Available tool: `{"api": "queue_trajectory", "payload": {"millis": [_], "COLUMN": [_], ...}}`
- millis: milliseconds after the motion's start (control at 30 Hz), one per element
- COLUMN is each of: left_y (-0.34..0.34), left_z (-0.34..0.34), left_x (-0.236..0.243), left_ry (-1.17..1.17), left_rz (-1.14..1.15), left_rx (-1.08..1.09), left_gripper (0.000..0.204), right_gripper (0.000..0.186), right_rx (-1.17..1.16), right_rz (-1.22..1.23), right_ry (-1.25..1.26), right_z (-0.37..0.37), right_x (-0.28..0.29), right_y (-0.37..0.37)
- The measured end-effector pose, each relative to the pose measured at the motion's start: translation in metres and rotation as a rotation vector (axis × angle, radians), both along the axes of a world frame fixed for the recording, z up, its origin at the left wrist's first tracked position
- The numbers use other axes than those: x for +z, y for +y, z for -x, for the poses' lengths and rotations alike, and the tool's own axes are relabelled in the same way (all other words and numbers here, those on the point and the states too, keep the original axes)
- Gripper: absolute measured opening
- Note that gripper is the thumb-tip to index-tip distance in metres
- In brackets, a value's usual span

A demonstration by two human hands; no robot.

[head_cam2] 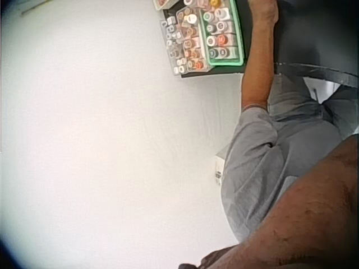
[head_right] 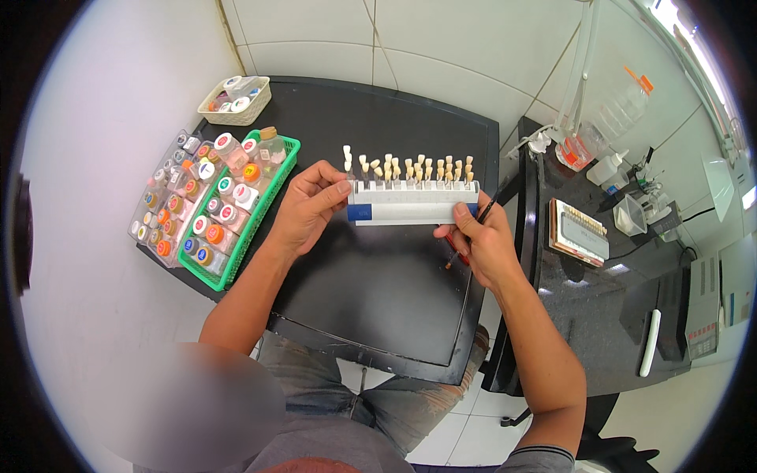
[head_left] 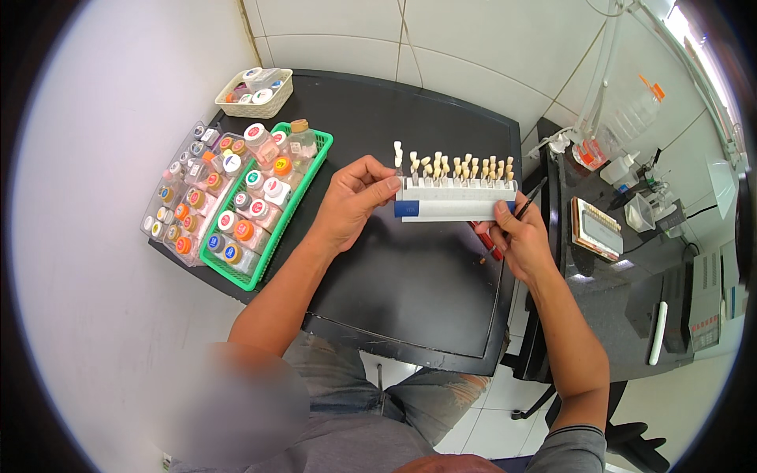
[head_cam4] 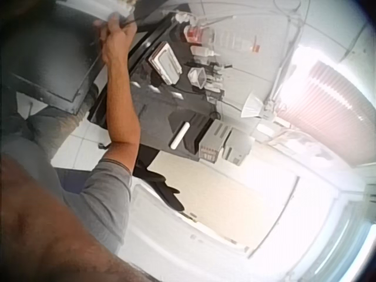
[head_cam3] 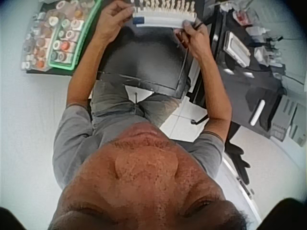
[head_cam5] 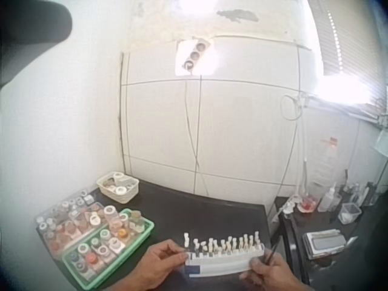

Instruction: The person applies stains to dental crowns using a fine brush while referencing a tooth shade guide.

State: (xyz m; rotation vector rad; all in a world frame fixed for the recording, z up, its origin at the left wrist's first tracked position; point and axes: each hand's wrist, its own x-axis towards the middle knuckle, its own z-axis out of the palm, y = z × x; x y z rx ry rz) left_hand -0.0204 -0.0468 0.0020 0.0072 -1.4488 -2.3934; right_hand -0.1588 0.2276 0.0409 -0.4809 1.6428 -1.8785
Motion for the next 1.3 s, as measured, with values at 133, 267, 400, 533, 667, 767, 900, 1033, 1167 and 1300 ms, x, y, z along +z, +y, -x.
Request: {"api": "queue_trajectory", "payload": {"millis": [133, 267, 400, 533, 667, 767, 900, 1033, 1167, 1300], "left_y": [0.002, 0.004, 0.005, 0.007, 0.011, 0.024, 0.018, 0.014, 0.009, 0.011], "left_z": [0.0, -0.001, -0.002, 0.0, -0.002, -0.003, -0.004, -0.006, -0.006, -0.008], "left_x": [0.0, 0.004, 0.004, 0.004, 0.003, 0.008, 0.005, 0.006, 0.001, -0.001], "left_ry": [-0.024, -0.022, -0.012, -0.012, -0.047, 0.075, 0.253, 0.302, 0.276, 0.231], "left_rz": [0.048, 0.125, 0.135, 0.154, 0.295, 0.25, 0.524, 0.614, 0.571, 0.594], "left_rx": [0.019, 0.035, 0.048, 0.061, 0.133, 0.241, 0.242, 0.208, 0.181, 0.216], "left_gripper": [0.009, 0.009, 0.009, 0.01, 0.012, 0.027, 0.05, 0.059, 0.061, 0.06], "right_gripper": [0.026, 0.026, 0.027, 0.027, 0.027, 0.029, 0.031, 0.03, 0.029, 0.029], "right_rx": [0.0, -0.033, -0.05, -0.08, -0.085, -0.098, -0.099, -0.092, -0.002, -0.018], "right_rz": [-0.002, 0.0, 0.02, 0.039, 0.04, 0.035, 0.061, 0.078, 0.095, 0.094], "right_ry": [0.005, 0.019, -0.002, -0.017, -0.022, -0.024, -0.087, -0.124, -0.138, -0.148], "right_z": [0.001, 0.001, 0.002, 0.0, 0.003, 0.0, -0.001, -0.003, -0.001, -0.004], "right_x": [0.001, 0.0, -0.002, -0.003, -0.007, 0.0, 0.004, 0.007, 0.006, 0.007], "right_y": [0.001, 0.0, -0.001, 0.0, 0.002, -0.001, 0.0, 0.001, 0.005, 0.004]}}
